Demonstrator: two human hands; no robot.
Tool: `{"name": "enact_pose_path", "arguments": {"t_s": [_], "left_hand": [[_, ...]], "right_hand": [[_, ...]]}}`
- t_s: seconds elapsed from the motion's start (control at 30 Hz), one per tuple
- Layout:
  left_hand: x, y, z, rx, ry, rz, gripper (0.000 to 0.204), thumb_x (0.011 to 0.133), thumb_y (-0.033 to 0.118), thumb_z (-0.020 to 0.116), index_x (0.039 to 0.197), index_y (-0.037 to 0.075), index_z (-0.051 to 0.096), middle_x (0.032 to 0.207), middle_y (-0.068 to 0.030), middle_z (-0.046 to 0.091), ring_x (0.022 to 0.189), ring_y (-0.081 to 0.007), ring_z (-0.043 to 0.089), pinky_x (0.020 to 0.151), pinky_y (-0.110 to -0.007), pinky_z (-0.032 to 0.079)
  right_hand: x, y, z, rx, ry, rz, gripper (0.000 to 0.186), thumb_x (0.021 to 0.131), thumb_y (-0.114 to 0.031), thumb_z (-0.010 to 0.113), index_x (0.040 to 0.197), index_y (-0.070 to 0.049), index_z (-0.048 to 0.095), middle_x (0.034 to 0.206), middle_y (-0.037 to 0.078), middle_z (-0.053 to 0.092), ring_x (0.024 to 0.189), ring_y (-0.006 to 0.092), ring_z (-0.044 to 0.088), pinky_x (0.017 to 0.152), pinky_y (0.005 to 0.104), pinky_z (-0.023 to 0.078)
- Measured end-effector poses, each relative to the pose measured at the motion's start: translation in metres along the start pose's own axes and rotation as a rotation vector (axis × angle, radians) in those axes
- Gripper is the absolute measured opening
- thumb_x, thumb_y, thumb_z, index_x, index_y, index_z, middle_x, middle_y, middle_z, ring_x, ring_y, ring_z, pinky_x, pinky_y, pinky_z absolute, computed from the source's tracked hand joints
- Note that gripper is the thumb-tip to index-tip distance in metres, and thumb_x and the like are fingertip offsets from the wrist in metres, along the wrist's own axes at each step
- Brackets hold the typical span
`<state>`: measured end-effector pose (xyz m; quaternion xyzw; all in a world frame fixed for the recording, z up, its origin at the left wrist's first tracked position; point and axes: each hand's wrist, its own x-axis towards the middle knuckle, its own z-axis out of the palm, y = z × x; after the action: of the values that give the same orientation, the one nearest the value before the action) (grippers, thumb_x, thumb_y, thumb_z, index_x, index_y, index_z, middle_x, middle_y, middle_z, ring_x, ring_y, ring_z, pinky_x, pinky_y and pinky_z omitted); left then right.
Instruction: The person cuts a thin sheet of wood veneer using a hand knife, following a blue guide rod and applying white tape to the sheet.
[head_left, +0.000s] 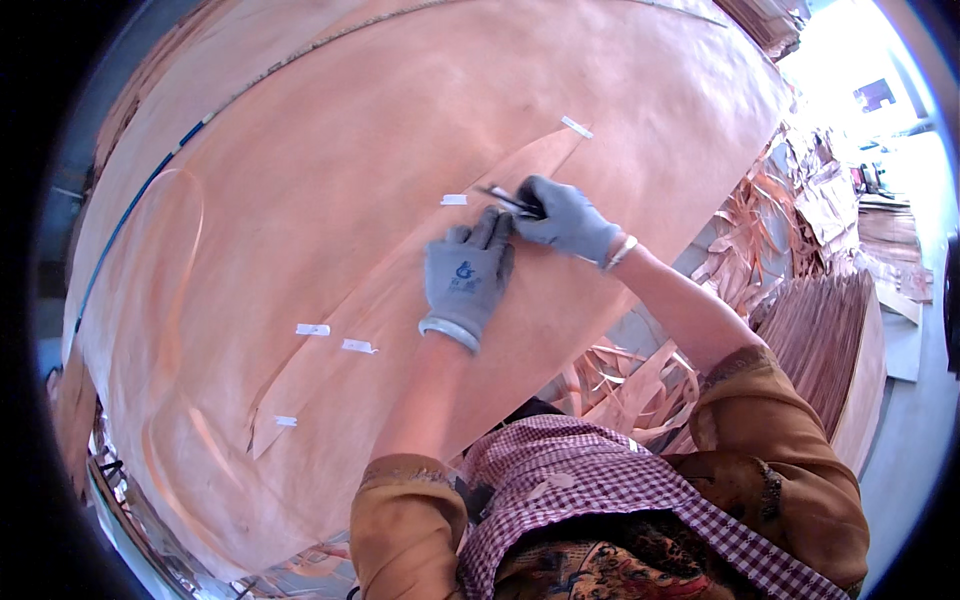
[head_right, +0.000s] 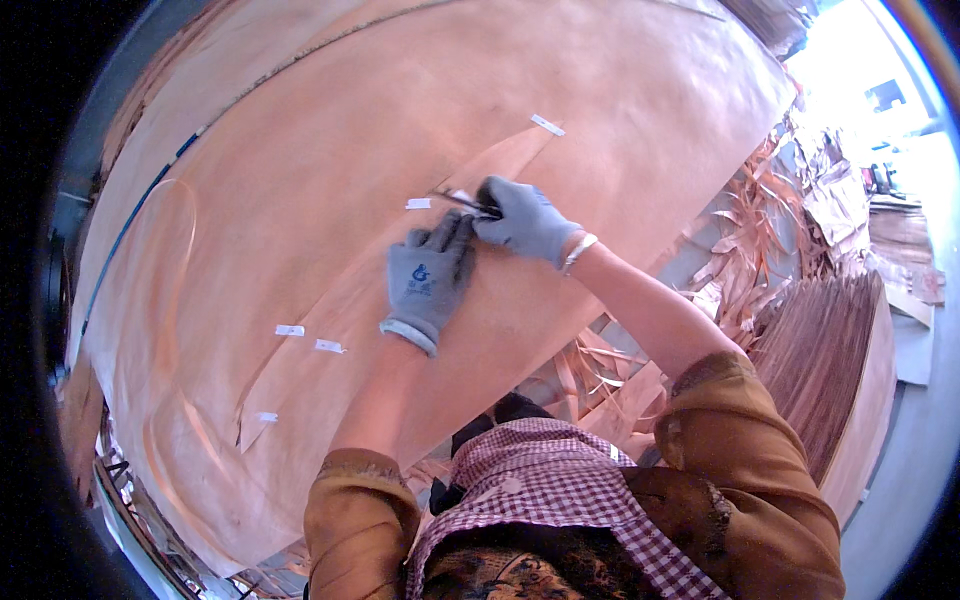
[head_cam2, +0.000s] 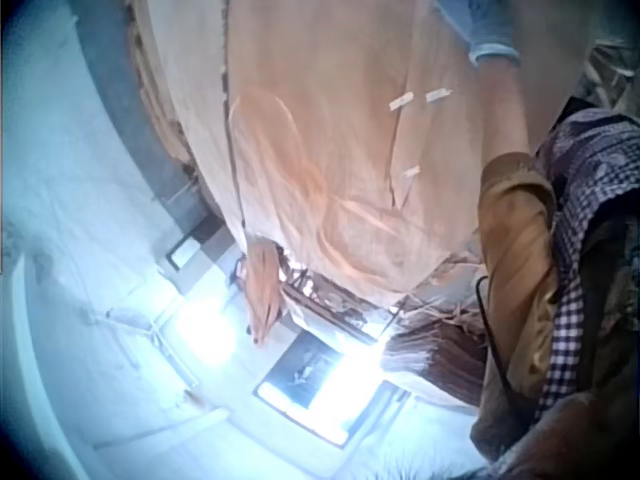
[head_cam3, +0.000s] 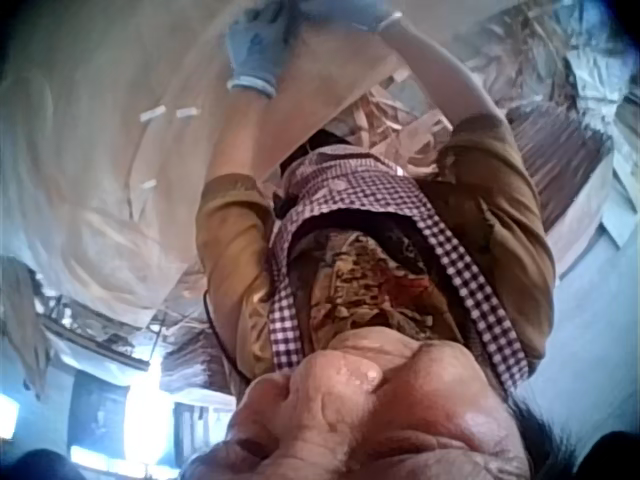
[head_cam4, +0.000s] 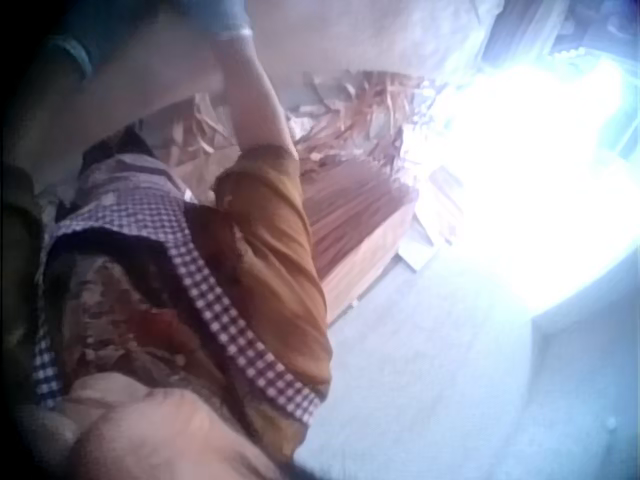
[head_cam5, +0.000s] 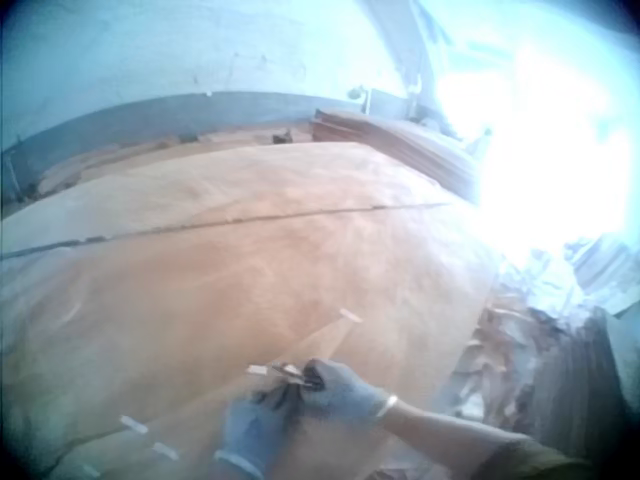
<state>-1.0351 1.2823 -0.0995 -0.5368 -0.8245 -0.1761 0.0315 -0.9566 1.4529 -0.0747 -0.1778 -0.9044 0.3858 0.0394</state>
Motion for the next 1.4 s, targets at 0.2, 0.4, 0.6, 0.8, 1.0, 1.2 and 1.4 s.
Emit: {"name": "enact_pose_path", "arguments": {"t_s": [0.2, 0.4, 0.6, 0.8, 1.0, 1.2, 1.4], "left_hand": [[0.004, 0.000, -0.012, 0.055, -0.194, 0.059, 0.036, 0.085, 0.024, 0.052, 0.121, 0.021, 0.057, 0.121, -0.0009, 0.056, 0.091, -0.0220, 0.058, 0.068, -0.039, 0.044], [-0.084, -0.028, -0.062, 0.064, 0.016, 0.113, 0.035, 0.083, 0.027, 0.056, 0.115, 0.014, 0.061, 0.131, -0.0101, 0.050, 0.116, -0.0292, 0.049, 0.096, -0.045, 0.039], [-0.242, -0.087, -0.132, 0.143, 0.130, -0.394, 0.038, 0.082, 0.023, 0.057, 0.117, 0.008, 0.059, 0.131, -0.0120, 0.050, 0.123, -0.0314, 0.043, 0.103, -0.045, 0.031], [-0.389, -0.158, -0.186, 0.179, 0.428, -1.000, 0.034, 0.081, 0.016, 0.060, 0.114, 0.005, 0.058, 0.123, -0.0165, 0.053, 0.115, -0.0351, 0.047, 0.096, -0.045, 0.037], [-0.444, -0.176, -0.219, 0.194, 0.037, -1.177, 0.040, 0.078, 0.028, 0.064, 0.111, 0.005, 0.059, 0.109, -0.0189, 0.059, 0.103, -0.0332, 0.056, 0.087, -0.044, 0.043], [-0.544, -0.222, -0.256, -0.215, -0.348, -0.788, 0.044, 0.080, 0.037, 0.064, 0.111, 0.006, 0.062, 0.102, -0.0137, 0.066, 0.091, -0.0297, 0.064, 0.082, -0.039, 0.049], [-0.554, -0.274, -0.297, 0.122, 0.373, -1.182, 0.020, 0.084, 0.023, 0.060, 0.091, 0.005, 0.065, 0.085, -0.0144, 0.066, 0.076, -0.0320, 0.063, 0.068, -0.041, 0.049]], "right_hand": [[-0.028, -0.028, -0.023, 0.635, -0.179, 0.286, 0.019, 0.089, -0.021, 0.058, 0.096, -0.003, 0.055, 0.077, 0.001, 0.058, 0.058, 0.0037, 0.050, 0.050, 0.0176, 0.040], [-0.056, -0.106, -0.021, 0.507, -0.459, 0.150, 0.017, 0.088, -0.018, 0.060, 0.092, -0.002, 0.056, 0.072, 0.002, 0.059, 0.055, 0.0053, 0.050, 0.046, 0.0196, 0.040], [-0.081, -0.121, -0.006, 0.433, -0.838, 0.199, 0.022, 0.085, -0.018, 0.064, 0.098, -0.001, 0.059, 0.075, 0.003, 0.062, 0.056, 0.0057, 0.052, 0.049, 0.0203, 0.042], [-0.132, -0.152, 0.027, 0.445, -1.302, 0.383, 0.032, 0.083, -0.022, 0.068, 0.106, -0.001, 0.059, 0.078, 0.001, 0.063, 0.068, 0.0059, 0.055, 0.059, 0.0207, 0.045], [-0.177, -0.161, 0.107, 0.423, -1.468, 0.093, 0.048, 0.083, -0.025, 0.067, 0.121, 0.001, 0.051, 0.109, 0.008, 0.060, 0.099, 0.0149, 0.051, 0.090, 0.0317, 0.040], [-0.183, -0.230, 0.140, -0.323, -1.043, -0.141, 0.036, 0.080, -0.025, 0.065, 0.103, 0.000, 0.054, 0.091, 0.017, 0.060, 0.083, 0.0302, 0.057, 0.073, 0.0403, 0.045], [-0.158, -0.244, 0.157, -0.124, -1.100, -0.103, 0.046, 0.076, -0.039, 0.072, 0.100, -0.002, 0.058, 0.094, 0.013, 0.059, 0.083, 0.0224, 0.057, 0.072, 0.0336, 0.046]]}}
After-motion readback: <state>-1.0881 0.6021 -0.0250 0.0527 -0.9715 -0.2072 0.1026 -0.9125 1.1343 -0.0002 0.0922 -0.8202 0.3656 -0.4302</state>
